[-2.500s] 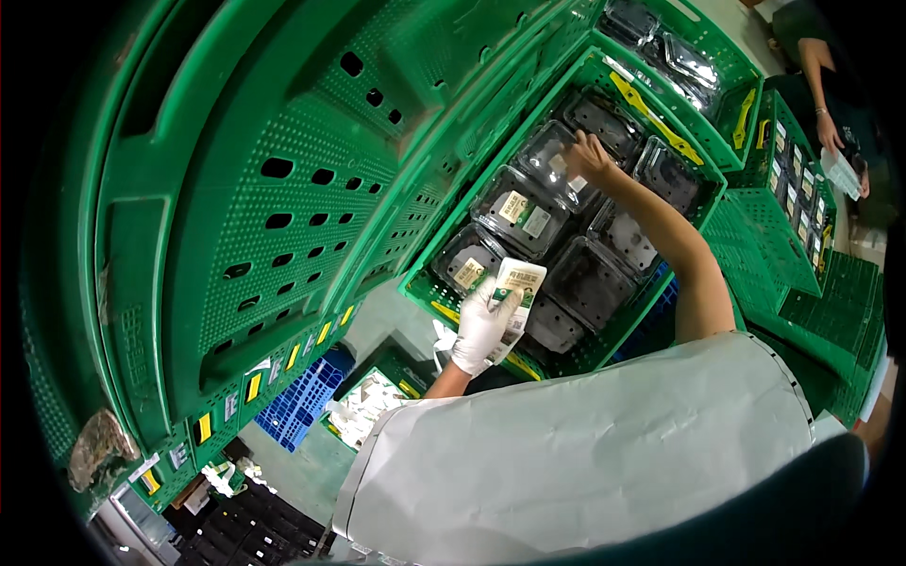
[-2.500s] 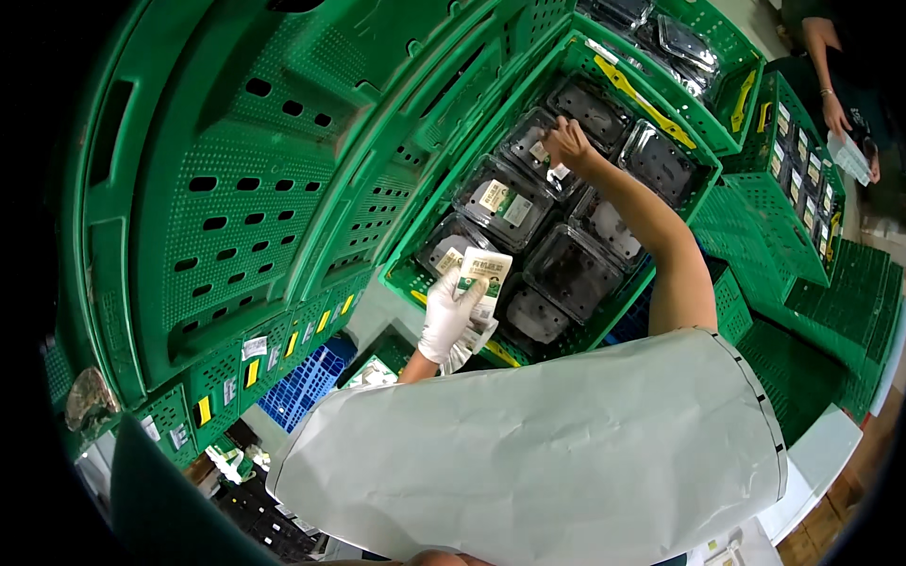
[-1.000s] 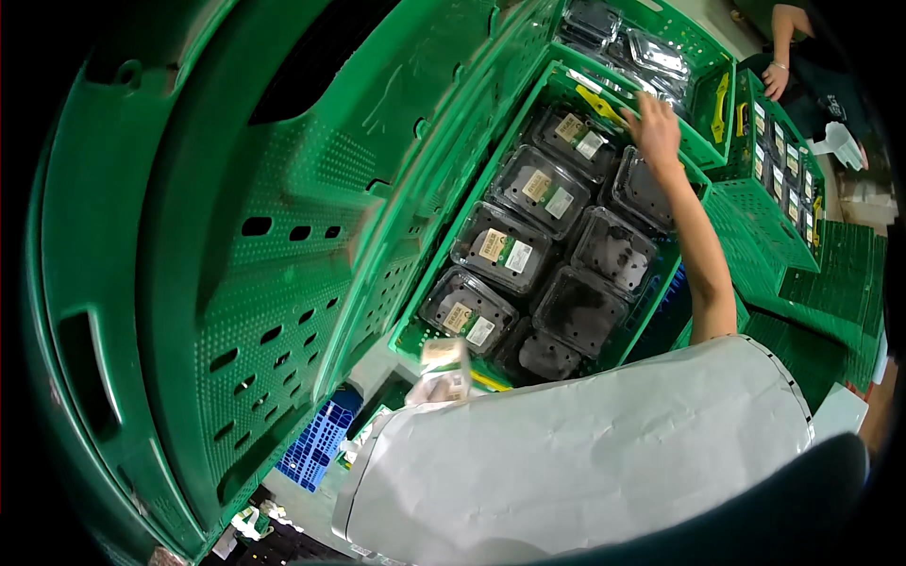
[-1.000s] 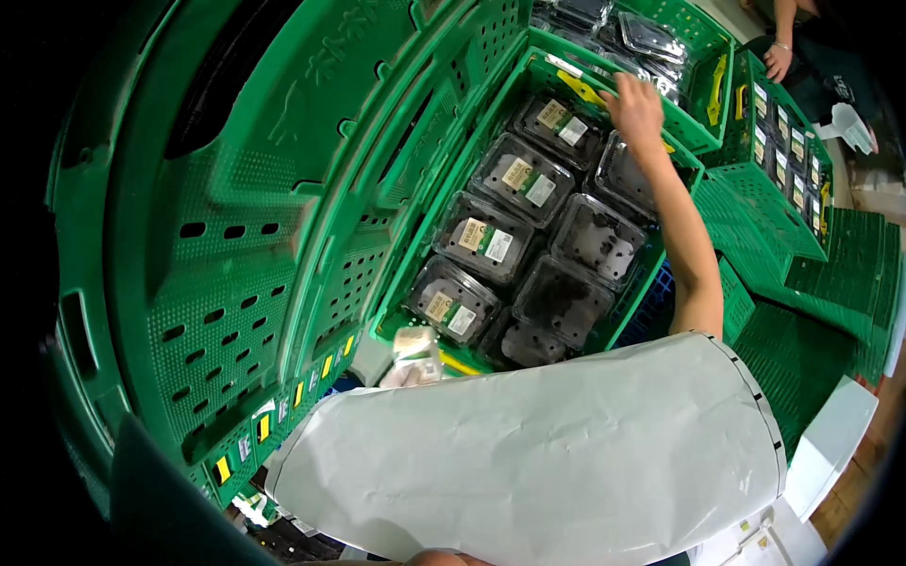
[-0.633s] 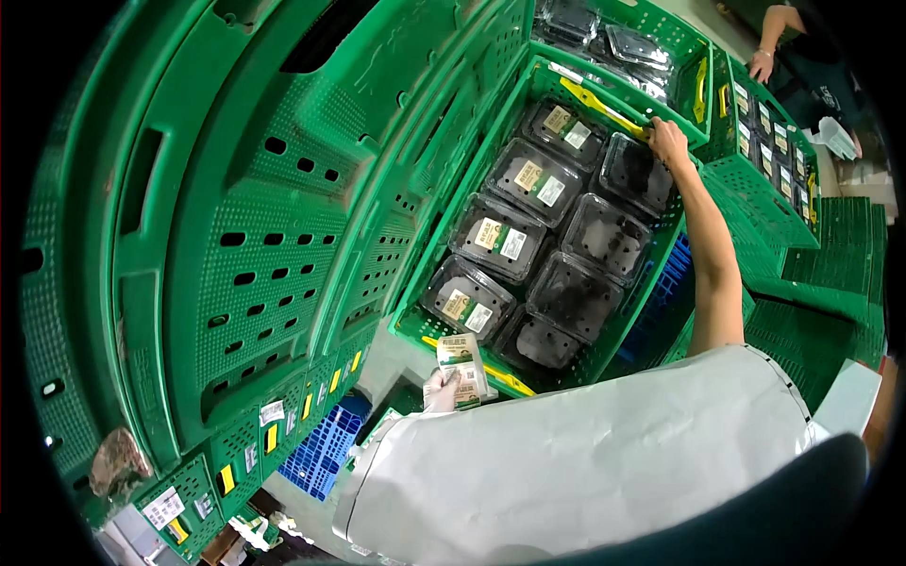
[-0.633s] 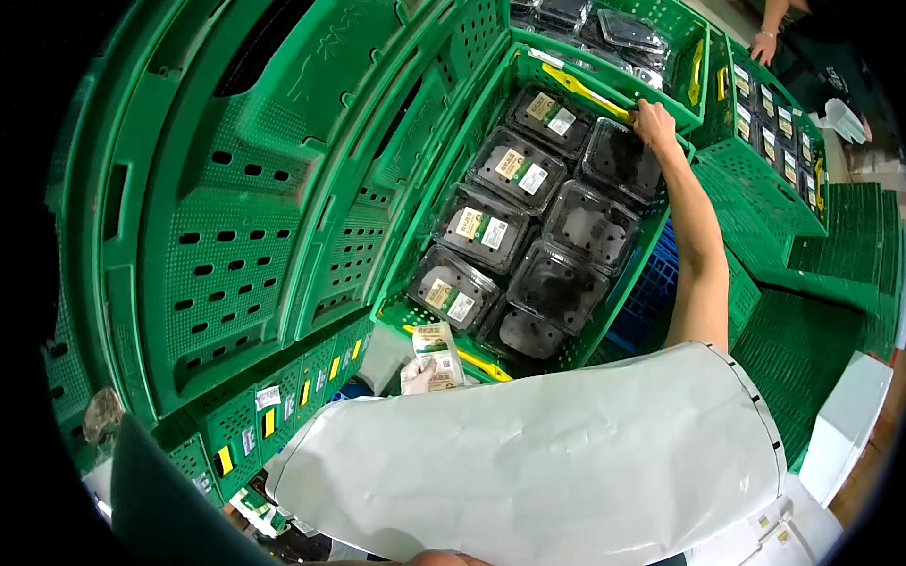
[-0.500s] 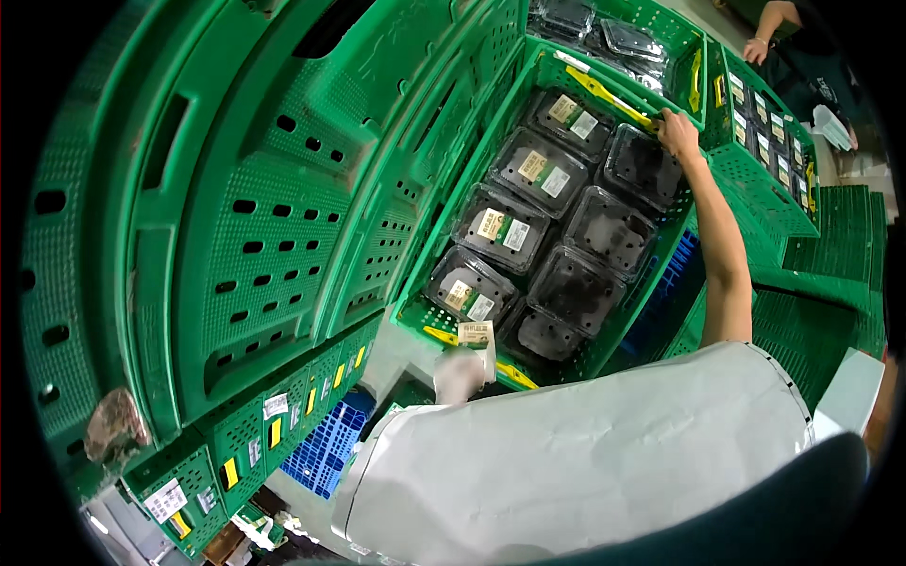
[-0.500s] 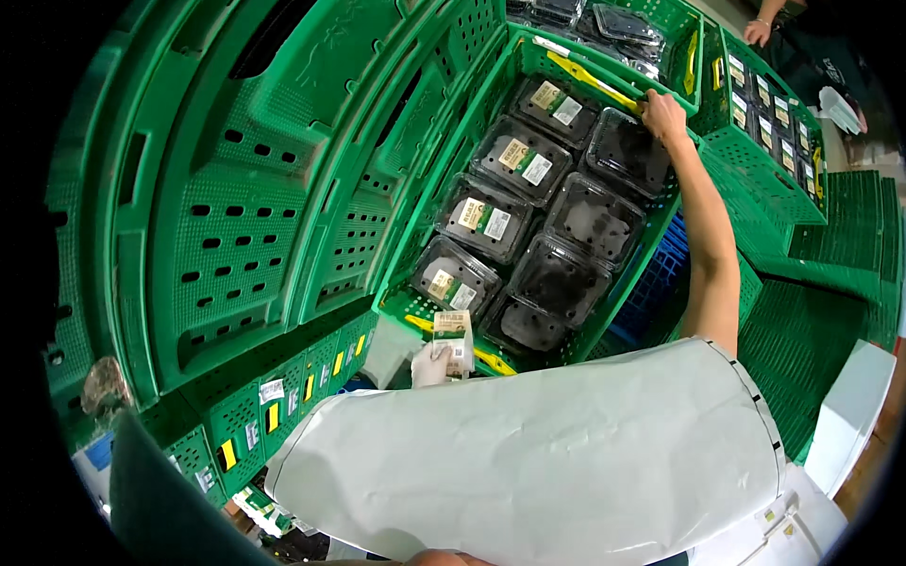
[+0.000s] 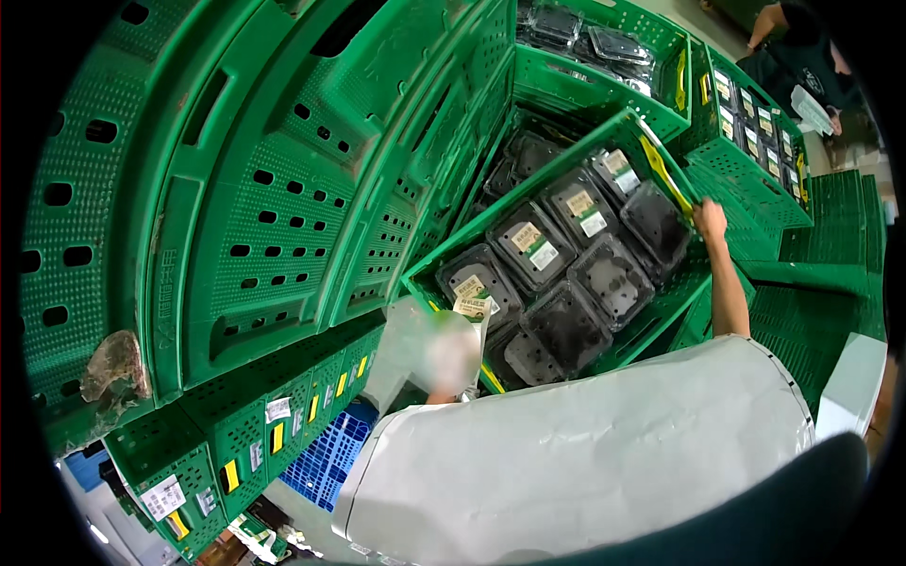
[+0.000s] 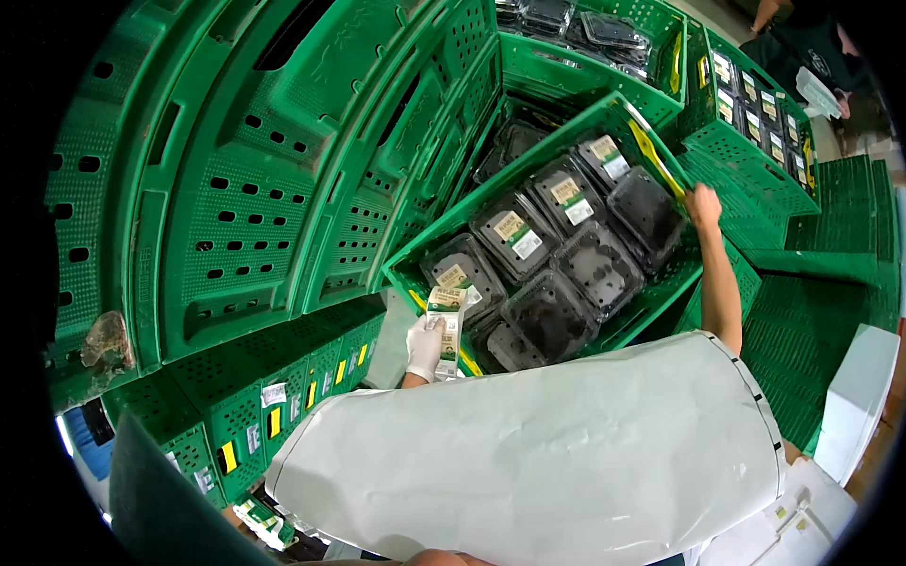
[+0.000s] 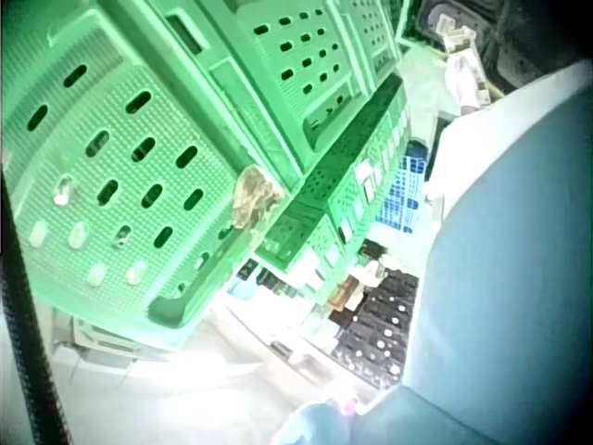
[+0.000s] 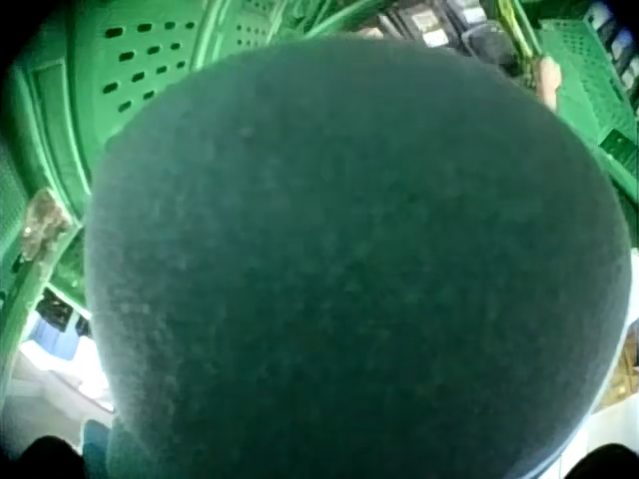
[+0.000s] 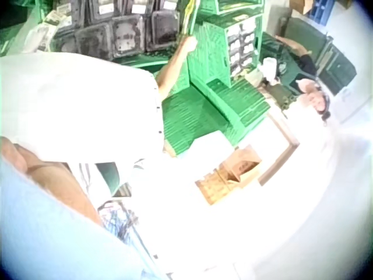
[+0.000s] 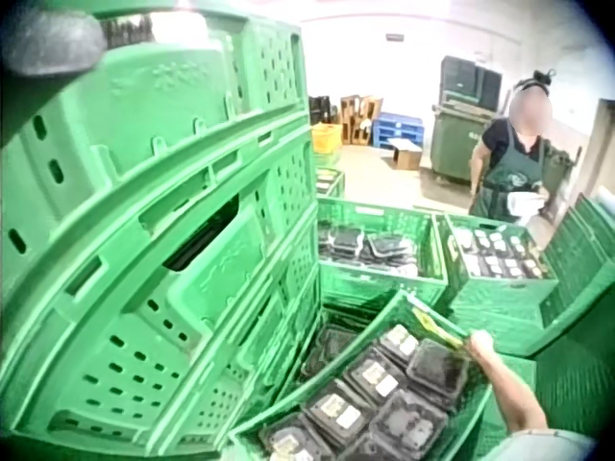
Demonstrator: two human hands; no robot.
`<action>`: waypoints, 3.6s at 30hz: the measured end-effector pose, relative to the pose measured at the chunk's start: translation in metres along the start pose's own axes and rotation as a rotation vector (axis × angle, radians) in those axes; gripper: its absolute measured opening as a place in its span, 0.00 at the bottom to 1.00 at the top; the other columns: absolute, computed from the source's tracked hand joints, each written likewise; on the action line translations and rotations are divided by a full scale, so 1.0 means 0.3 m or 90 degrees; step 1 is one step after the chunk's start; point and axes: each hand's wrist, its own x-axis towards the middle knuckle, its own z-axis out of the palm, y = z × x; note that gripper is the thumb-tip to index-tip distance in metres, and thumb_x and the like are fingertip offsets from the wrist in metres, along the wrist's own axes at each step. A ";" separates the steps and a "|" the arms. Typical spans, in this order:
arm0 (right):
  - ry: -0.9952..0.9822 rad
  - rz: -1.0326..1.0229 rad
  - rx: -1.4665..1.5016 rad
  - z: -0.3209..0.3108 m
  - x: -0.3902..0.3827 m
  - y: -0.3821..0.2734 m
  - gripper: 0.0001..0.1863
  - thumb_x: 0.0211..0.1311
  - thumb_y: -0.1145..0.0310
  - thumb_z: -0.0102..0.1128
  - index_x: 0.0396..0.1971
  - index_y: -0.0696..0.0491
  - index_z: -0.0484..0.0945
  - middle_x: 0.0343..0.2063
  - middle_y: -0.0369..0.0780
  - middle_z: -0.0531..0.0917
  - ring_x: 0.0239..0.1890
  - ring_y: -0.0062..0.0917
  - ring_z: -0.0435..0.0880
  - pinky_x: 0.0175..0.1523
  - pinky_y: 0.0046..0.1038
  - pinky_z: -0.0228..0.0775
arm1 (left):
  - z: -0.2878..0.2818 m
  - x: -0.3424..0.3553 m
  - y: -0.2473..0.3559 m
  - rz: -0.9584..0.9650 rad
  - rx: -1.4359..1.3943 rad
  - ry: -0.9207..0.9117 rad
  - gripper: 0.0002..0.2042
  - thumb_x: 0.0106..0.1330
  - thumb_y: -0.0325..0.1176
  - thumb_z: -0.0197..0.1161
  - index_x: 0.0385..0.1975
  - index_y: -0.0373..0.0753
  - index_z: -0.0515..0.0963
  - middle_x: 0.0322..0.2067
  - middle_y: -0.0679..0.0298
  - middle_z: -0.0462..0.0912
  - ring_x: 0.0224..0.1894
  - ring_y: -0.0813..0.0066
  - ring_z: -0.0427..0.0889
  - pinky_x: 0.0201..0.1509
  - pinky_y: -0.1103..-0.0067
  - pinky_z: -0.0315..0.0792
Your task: The person applies labels to plastic containers of food inside green crates, moves crates onto a blue pallet, and transfers plastic containers between crates by hand.
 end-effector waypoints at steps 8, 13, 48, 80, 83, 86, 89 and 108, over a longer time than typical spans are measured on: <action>0.016 0.125 0.002 0.057 -0.337 0.160 0.18 0.54 0.53 0.52 0.33 0.54 0.75 0.31 0.51 0.79 0.36 0.47 0.77 0.40 0.45 0.69 | -0.050 0.076 0.110 0.028 0.085 -0.019 0.13 0.56 0.37 0.59 0.30 0.32 0.77 0.26 0.53 0.80 0.29 0.69 0.79 0.35 0.75 0.70; 0.003 0.152 -0.024 0.035 -0.497 0.240 0.20 0.54 0.51 0.53 0.32 0.54 0.76 0.33 0.51 0.79 0.37 0.46 0.78 0.41 0.43 0.70 | -0.001 0.216 0.016 0.129 0.085 -0.042 0.12 0.57 0.35 0.59 0.32 0.31 0.77 0.26 0.60 0.81 0.27 0.78 0.76 0.33 0.79 0.69; -0.378 -0.279 0.850 -0.260 -1.421 -0.519 0.15 0.53 0.64 0.62 0.36 0.60 0.77 0.29 0.38 0.82 0.32 0.18 0.78 0.37 0.21 0.71 | -0.176 -0.434 0.177 0.122 -0.060 -0.425 0.08 0.54 0.28 0.56 0.33 0.34 0.75 0.27 0.55 0.79 0.32 0.67 0.80 0.37 0.76 0.72; -0.199 -0.646 0.142 0.035 -1.116 -0.935 0.20 0.39 0.50 0.66 0.29 0.50 0.81 0.24 0.45 0.80 0.31 0.39 0.80 0.38 0.35 0.72 | -0.479 -0.606 -0.040 0.129 -0.164 -0.135 0.06 0.48 0.22 0.65 0.24 0.33 0.75 0.38 0.57 0.77 0.34 0.82 0.72 0.33 0.84 0.69; -0.321 -0.645 -0.023 0.057 -1.206 -1.052 0.18 0.41 0.51 0.62 0.31 0.46 0.81 0.26 0.43 0.81 0.30 0.41 0.80 0.36 0.37 0.73 | -0.489 -0.628 -0.072 0.057 -0.337 -0.212 0.06 0.49 0.20 0.64 0.25 0.31 0.74 0.43 0.59 0.74 0.40 0.81 0.71 0.42 0.86 0.66; -0.253 -0.694 -0.058 0.143 -1.223 -1.085 0.18 0.40 0.52 0.64 0.26 0.50 0.81 0.24 0.44 0.81 0.30 0.39 0.80 0.36 0.37 0.73 | -0.462 -0.659 -0.035 -0.096 -0.479 -0.294 0.10 0.54 0.21 0.61 0.37 0.32 0.74 0.37 0.65 0.76 0.39 0.83 0.72 0.42 0.84 0.69; -0.164 -0.686 -0.128 0.259 -1.218 -1.083 0.20 0.42 0.56 0.64 0.34 0.52 0.77 0.24 0.46 0.81 0.30 0.38 0.81 0.30 0.35 0.72 | -0.421 -0.646 0.013 -0.126 -0.387 -0.278 0.11 0.57 0.23 0.60 0.40 0.32 0.73 0.35 0.65 0.77 0.35 0.83 0.75 0.40 0.86 0.70; -0.345 -0.481 0.501 -0.371 -1.480 -0.800 0.07 0.51 0.69 0.62 0.26 0.56 0.80 0.19 0.42 0.81 0.20 0.20 0.78 0.28 0.24 0.70 | -0.298 -0.529 0.135 -0.055 -0.214 -0.285 0.11 0.52 0.29 0.66 0.33 0.33 0.76 0.23 0.65 0.78 0.25 0.84 0.75 0.29 0.85 0.69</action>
